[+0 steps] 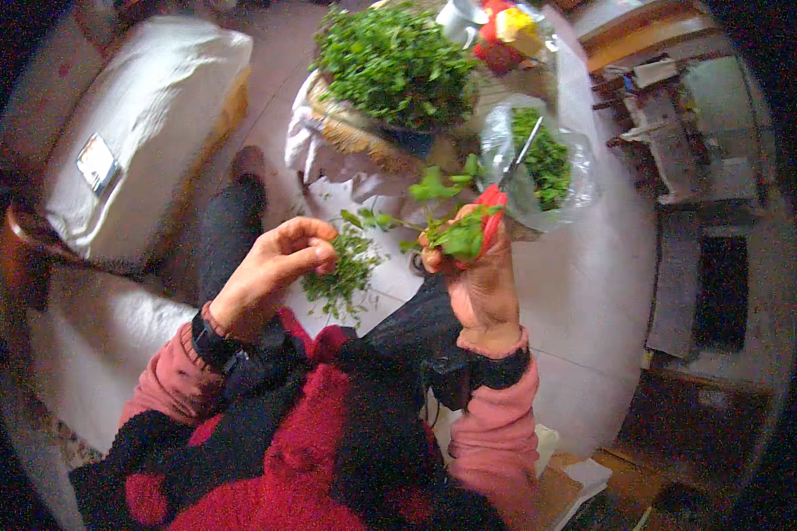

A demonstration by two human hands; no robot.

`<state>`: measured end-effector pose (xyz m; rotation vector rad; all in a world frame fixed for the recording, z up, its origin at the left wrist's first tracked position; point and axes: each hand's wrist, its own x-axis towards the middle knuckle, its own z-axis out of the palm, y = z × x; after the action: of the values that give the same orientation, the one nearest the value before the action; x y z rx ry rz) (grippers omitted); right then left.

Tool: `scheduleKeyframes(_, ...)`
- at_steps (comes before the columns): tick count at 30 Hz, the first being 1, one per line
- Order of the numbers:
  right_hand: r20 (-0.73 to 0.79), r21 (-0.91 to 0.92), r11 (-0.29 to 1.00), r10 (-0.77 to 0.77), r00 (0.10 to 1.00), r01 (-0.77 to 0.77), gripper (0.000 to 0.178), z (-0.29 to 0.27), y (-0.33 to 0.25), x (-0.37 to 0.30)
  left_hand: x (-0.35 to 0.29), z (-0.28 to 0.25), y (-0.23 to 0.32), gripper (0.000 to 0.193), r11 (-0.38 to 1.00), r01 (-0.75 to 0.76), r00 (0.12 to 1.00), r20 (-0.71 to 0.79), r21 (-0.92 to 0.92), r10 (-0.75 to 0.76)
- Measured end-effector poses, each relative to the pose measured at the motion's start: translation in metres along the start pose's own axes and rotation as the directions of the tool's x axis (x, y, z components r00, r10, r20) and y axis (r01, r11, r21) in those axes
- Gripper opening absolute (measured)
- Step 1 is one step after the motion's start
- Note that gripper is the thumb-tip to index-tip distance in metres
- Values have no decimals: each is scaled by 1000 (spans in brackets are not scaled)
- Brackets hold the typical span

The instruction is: The person sits on the floor and uses red-handled scissors to trim green leafy herbs. They hold the stems in one hand and cut the leaves into a plastic bag on the table, repeating the process with multiple stems.

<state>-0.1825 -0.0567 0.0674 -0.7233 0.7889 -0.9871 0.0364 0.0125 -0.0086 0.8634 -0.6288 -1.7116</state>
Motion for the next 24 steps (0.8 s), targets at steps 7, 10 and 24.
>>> scheduleKeyframes(7,99,158,979,111,989,-125,22,-6,-7,4,-1,1,-1,23,999,37,997,62,-31,-35)
scheduleKeyframes(10,167,105,988,97,981,-116,22,-3,-8,7,-4,-2,4,23,999,26,999,48,-29,-24)
scheduleKeyframes(24,-58,-669,710,-347,936,222,19,12,-33,45,0,-20,9,19,996,23,999,48,-87,-19)
